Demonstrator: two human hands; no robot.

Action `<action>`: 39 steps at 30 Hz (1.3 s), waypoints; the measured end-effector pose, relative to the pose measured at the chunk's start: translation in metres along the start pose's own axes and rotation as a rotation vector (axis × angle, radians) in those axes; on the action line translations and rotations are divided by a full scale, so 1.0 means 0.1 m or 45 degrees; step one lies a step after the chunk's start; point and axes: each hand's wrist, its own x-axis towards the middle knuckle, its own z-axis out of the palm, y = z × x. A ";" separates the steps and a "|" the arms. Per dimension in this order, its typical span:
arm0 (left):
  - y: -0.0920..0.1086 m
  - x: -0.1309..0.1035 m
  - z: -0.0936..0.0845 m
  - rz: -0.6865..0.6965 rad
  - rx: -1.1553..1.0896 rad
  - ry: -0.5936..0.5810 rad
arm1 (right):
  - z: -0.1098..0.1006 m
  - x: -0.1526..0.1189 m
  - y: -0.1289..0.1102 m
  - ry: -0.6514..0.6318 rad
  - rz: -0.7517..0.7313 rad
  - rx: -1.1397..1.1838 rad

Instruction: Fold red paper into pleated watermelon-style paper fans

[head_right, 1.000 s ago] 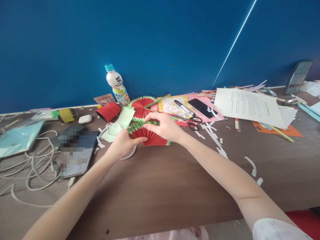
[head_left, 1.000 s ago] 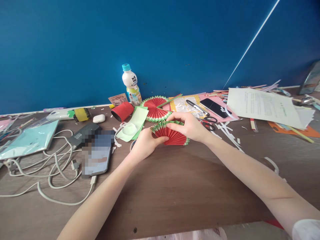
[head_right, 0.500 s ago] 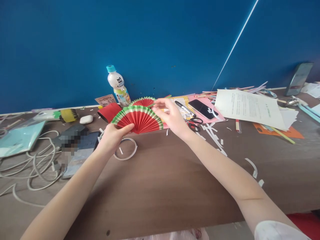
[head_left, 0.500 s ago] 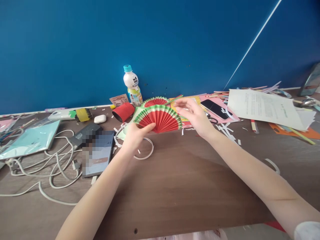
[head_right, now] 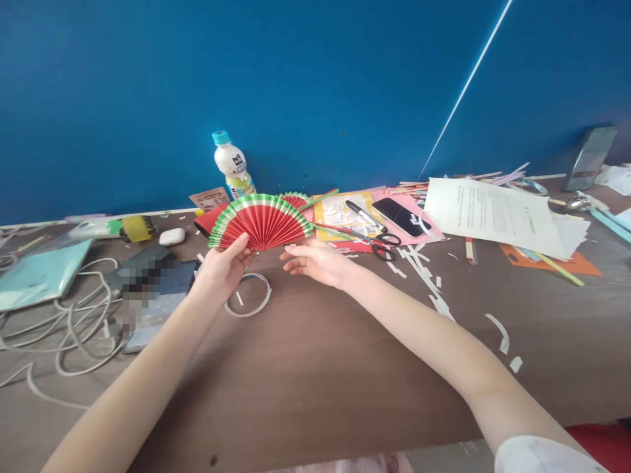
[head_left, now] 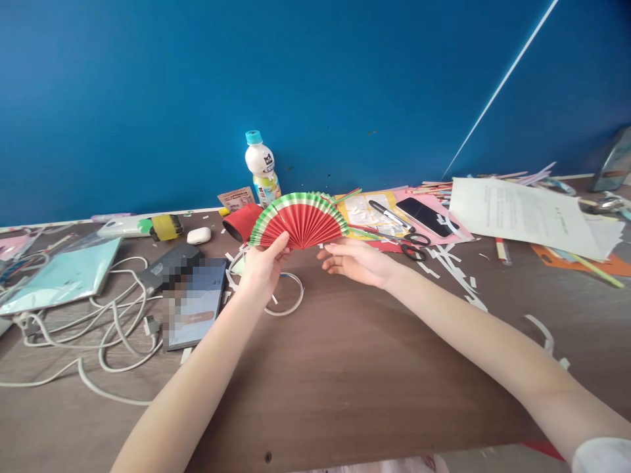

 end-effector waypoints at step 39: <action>-0.08 -0.16 0.05 0.180 1.205 -0.379 | 0.03 -0.09 -0.04 0.173 -0.196 -0.875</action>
